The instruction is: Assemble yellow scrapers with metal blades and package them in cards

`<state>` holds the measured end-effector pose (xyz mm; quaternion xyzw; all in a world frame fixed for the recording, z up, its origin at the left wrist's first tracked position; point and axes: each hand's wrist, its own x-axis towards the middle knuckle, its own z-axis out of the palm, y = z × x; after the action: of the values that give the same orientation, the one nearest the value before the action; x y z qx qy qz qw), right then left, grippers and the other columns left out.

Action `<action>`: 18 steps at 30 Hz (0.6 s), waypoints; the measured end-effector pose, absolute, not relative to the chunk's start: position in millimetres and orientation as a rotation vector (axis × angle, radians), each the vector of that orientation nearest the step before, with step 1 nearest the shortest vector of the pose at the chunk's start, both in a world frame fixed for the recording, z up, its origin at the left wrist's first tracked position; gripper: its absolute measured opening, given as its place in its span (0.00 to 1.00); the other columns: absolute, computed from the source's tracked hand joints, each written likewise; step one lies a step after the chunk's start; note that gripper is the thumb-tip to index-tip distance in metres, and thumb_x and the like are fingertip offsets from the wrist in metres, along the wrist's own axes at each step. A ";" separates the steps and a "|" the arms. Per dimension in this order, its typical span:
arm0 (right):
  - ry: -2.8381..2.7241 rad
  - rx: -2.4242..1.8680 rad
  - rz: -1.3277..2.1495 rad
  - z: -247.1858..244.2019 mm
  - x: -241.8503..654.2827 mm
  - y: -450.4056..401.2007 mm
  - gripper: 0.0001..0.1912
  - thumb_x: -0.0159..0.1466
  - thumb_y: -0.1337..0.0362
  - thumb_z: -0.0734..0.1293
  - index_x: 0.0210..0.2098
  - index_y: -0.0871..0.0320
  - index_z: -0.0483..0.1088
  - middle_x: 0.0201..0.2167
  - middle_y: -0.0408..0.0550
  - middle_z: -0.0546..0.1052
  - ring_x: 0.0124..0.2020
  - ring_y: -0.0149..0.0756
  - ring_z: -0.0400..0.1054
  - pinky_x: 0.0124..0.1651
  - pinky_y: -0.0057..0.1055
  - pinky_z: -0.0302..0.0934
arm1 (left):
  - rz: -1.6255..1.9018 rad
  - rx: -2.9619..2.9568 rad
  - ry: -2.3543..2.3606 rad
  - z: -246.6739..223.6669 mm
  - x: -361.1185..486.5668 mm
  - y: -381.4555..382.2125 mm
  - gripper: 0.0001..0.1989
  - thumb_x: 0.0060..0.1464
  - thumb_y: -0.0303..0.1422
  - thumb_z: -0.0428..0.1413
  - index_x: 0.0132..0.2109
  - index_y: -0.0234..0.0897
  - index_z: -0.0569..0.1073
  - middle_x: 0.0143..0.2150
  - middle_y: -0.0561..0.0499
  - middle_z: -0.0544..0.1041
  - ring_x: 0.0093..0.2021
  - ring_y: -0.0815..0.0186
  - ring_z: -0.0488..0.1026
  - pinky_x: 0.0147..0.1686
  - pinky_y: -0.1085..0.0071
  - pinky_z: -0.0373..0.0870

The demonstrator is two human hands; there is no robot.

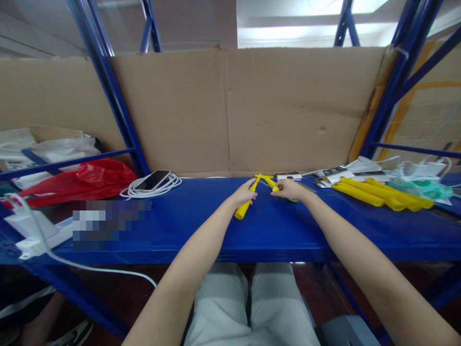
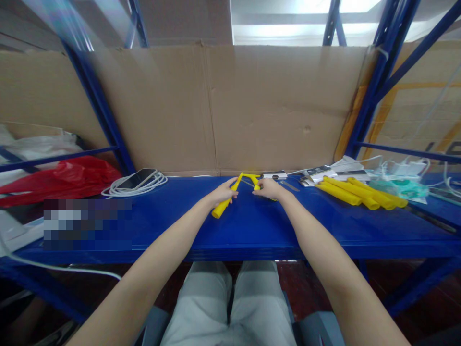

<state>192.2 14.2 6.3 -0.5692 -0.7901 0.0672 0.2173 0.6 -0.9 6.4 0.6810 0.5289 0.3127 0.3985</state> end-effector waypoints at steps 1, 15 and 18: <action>-2.185 -1.575 0.197 5.9 192.2 14.1 0.08 0.52 0.60 0.69 0.24 0.58 0.69 0.19 0.43 0.73 0.22 0.31 0.66 0.24 0.25 0.54 | 0.788 1.730 1.334 6.0 0.5 -0.7 0.36 0.52 0.19 0.50 0.66 0.44 0.52 0.33 0.50 0.73 0.20 0.76 0.64 0.19 0.80 0.62; -2.155 -1.620 0.283 10.7 189.1 7.7 0.05 0.53 0.64 0.68 0.24 0.59 0.68 0.19 0.44 0.73 0.20 0.31 0.66 0.24 0.25 0.56 | 0.753 1.760 1.343 1.4 0.4 2.5 0.35 0.53 0.20 0.48 0.66 0.47 0.51 0.28 0.54 0.70 0.16 0.76 0.62 0.18 0.78 0.63; -2.138 -1.640 0.278 11.1 188.4 6.4 0.04 0.53 0.65 0.68 0.25 0.59 0.69 0.19 0.44 0.73 0.20 0.31 0.66 0.24 0.25 0.56 | 0.749 1.743 1.348 1.0 1.5 2.2 0.35 0.54 0.20 0.48 0.66 0.47 0.50 0.27 0.55 0.68 0.16 0.76 0.62 0.18 0.78 0.64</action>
<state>188.4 6.4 11.1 -0.5914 -0.7707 0.1003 0.2148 1.5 2.2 1.0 0.6878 0.5320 0.2955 0.3958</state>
